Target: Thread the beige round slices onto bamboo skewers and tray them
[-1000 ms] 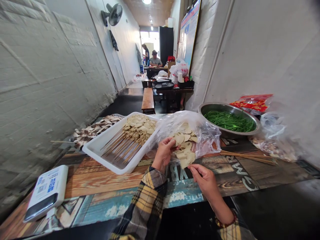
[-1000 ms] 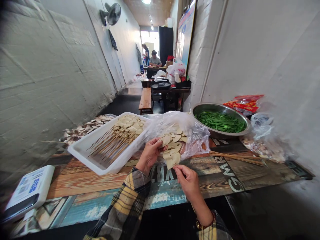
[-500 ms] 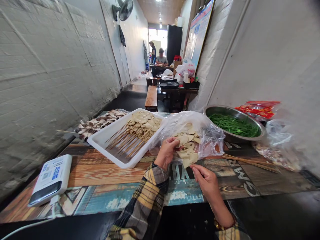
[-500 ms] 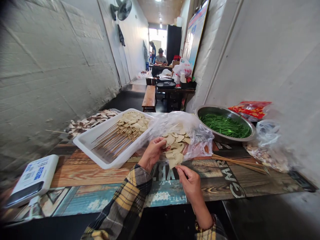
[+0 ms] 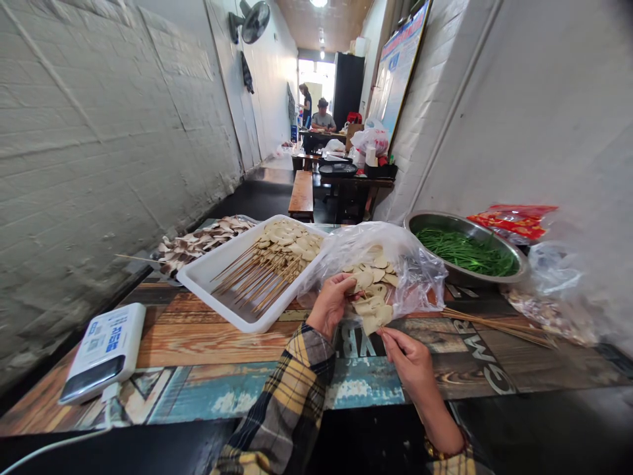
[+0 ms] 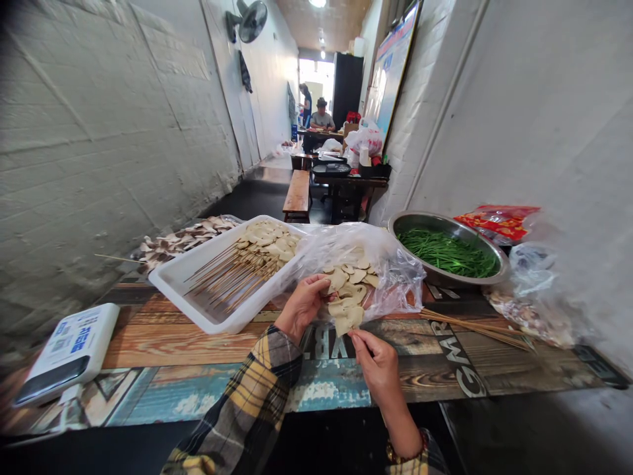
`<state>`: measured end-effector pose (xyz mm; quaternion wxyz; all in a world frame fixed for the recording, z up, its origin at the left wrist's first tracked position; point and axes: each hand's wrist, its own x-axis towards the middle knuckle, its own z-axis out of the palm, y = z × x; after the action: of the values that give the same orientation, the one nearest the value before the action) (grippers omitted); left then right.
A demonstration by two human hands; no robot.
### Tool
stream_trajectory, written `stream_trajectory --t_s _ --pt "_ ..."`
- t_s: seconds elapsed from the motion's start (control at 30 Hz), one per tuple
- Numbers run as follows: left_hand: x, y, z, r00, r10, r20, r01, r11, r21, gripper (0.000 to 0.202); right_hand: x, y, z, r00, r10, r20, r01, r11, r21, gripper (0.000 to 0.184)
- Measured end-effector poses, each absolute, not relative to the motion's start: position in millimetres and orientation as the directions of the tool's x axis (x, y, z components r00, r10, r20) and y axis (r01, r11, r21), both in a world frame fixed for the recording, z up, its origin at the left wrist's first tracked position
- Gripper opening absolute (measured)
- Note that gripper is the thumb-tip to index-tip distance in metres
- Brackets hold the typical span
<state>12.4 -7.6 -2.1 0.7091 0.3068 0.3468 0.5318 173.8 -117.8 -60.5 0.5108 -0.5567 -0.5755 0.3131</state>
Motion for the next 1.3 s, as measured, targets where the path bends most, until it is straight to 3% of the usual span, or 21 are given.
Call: stream_trajectory --t_s 0.4,0.97,1.3 --pt "20 -9 -7 0.224 0.959 -0.174 -0.56 0.273 0.782 0.03 174 -117 -56 0.135 0.958 0.252 0.358 0.19 -0.914 0.035" --pt "26 -11 -8 0.113 0.987 -0.114 -0.615 0.159 0.772 0.027 169 -118 -53 0.163 0.964 0.211 0.312 0.152 -0.938 0.038" --pt "27 -12 -7 0.042 0.998 -0.039 -0.446 0.054 0.894 0.016 169 -115 -54 0.143 0.973 0.182 0.278 0.137 -0.951 0.037"
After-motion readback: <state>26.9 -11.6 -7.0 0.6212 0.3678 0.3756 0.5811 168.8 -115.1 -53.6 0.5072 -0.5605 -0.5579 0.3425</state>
